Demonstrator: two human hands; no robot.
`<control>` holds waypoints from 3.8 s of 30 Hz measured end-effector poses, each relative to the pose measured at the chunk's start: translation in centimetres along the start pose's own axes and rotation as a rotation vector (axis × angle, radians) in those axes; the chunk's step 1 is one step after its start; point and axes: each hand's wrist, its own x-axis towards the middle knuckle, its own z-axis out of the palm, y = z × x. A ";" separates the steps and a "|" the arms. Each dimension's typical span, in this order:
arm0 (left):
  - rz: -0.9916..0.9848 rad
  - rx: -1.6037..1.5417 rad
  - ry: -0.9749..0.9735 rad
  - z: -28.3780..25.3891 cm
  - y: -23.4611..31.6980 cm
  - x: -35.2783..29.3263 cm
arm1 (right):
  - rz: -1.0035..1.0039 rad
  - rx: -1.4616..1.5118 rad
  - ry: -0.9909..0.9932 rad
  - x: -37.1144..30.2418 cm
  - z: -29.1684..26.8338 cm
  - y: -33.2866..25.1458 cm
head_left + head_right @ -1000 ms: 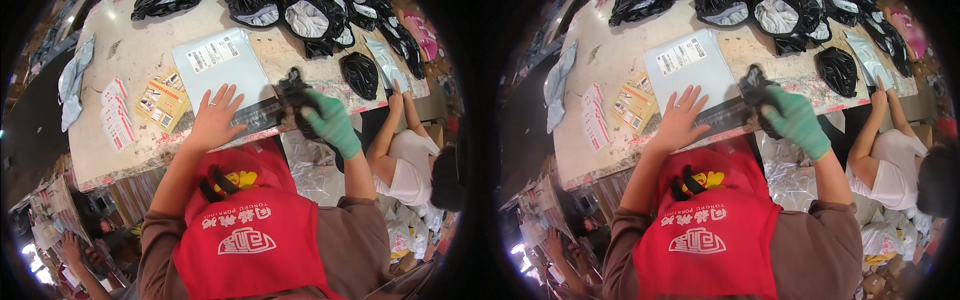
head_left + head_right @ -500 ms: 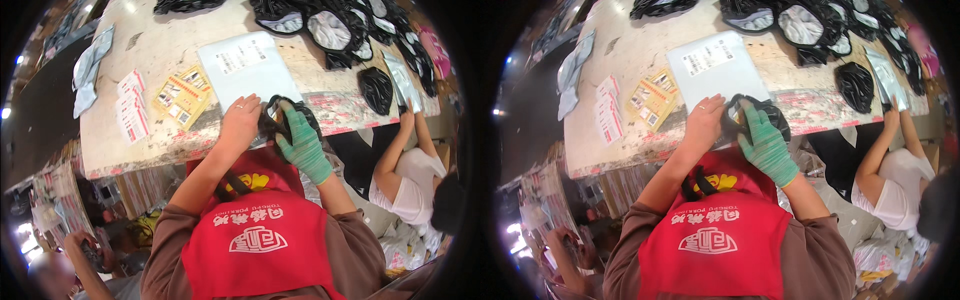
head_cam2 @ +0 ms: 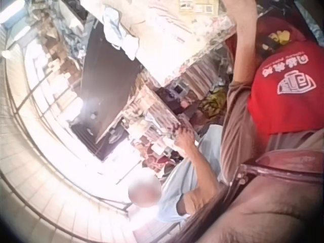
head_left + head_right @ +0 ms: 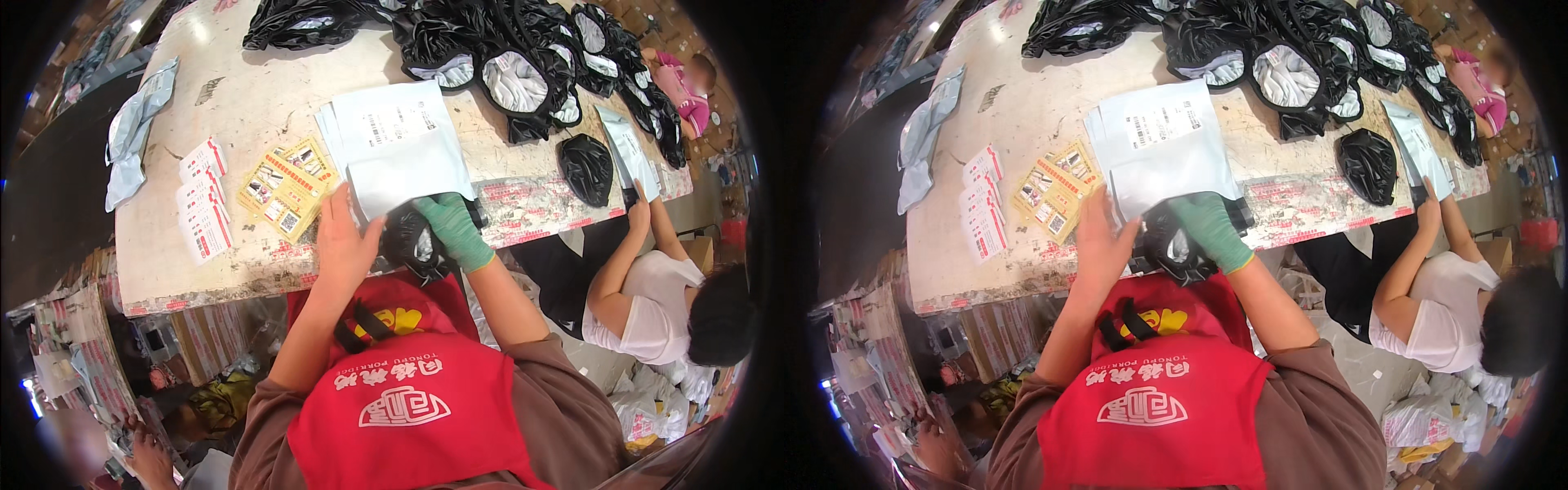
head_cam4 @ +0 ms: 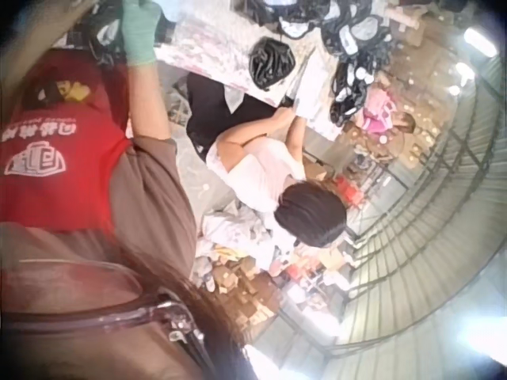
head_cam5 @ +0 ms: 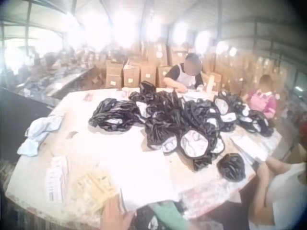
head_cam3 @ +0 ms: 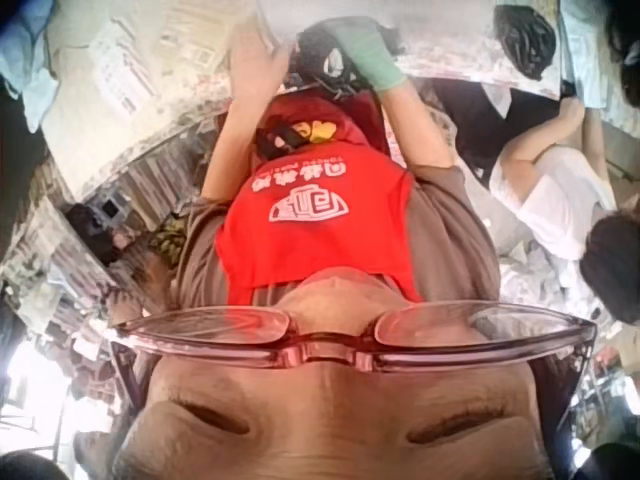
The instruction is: The person places small yellow cards into black plastic bags, then puts the bags into white shipping envelopes and seals them. The person repeats this process for multiple items at a packing station.
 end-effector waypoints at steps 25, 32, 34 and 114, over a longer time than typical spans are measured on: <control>-0.089 -0.164 -0.419 1.2 -0.1 -4.6 | -0.374 -0.938 0.114 7.3 0.8 6.6; -0.137 -0.258 -0.371 2.1 -1.6 -5.0 | -0.346 -0.916 0.092 10.3 0.4 5.6; -0.172 -0.208 -0.364 0.8 -1.6 -4.6 | -0.369 -0.915 0.032 7.9 0.9 6.0; -0.277 -1.289 -0.023 -9.4 -6.2 3.5 | -0.746 -1.309 0.741 8.7 -16.3 -4.9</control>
